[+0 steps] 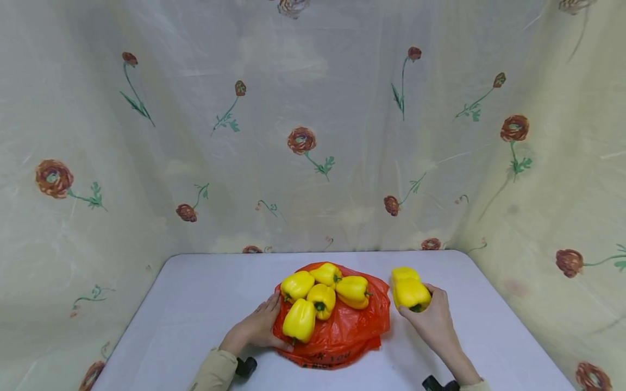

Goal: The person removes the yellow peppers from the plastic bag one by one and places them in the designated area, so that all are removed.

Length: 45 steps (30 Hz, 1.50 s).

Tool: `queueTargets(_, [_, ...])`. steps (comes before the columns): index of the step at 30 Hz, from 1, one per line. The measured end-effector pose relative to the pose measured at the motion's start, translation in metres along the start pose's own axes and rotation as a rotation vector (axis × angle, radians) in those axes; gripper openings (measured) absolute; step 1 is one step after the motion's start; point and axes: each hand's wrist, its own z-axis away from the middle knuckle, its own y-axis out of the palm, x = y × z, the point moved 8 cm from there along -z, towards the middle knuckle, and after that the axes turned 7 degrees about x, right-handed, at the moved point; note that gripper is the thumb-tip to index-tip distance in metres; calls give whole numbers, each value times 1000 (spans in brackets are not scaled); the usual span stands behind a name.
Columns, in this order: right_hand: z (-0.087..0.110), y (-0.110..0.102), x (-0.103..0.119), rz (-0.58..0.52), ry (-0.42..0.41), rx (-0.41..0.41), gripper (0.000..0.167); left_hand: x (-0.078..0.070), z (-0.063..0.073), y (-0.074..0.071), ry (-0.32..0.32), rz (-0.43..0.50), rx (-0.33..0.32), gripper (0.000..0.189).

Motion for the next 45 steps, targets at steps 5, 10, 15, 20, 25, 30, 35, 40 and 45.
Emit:
queueTargets(5, [-10,-13,-12,-17,-17,-18,84,1,-1,1,2,11,4,133])
queueTargets(10, [-21,-25,-23,-29,-33,-42,81,2,-1,2,-7,7,9,132])
queueTargets(15, [-33,-38,-31,-25,-39,-64,79,2,-2,1,-8,8,6,132])
queueTargets(20, [-47,-46,-40,-8,-42,-82,78,2,-1,-1,-7,5,-4,132])
queueTargets(25, [-56,-48,-52,-9,-19,-68,78,1,-1,0,-4,4,-3,132])
queueTargets(30, [-66,-50,-67,-6,28,-70,82,0,-1,1,9,2,-3,131])
queueTargets(35, [-76,-51,-79,10,59,-54,86,-2,0,0,15,-3,-7,131])
queueTargets(40, [-84,-47,-90,3,63,-31,84,-2,0,0,13,6,-1,132])
queueTargets(45, [-92,-42,-102,-2,62,6,84,1,-2,1,-2,8,1,132])
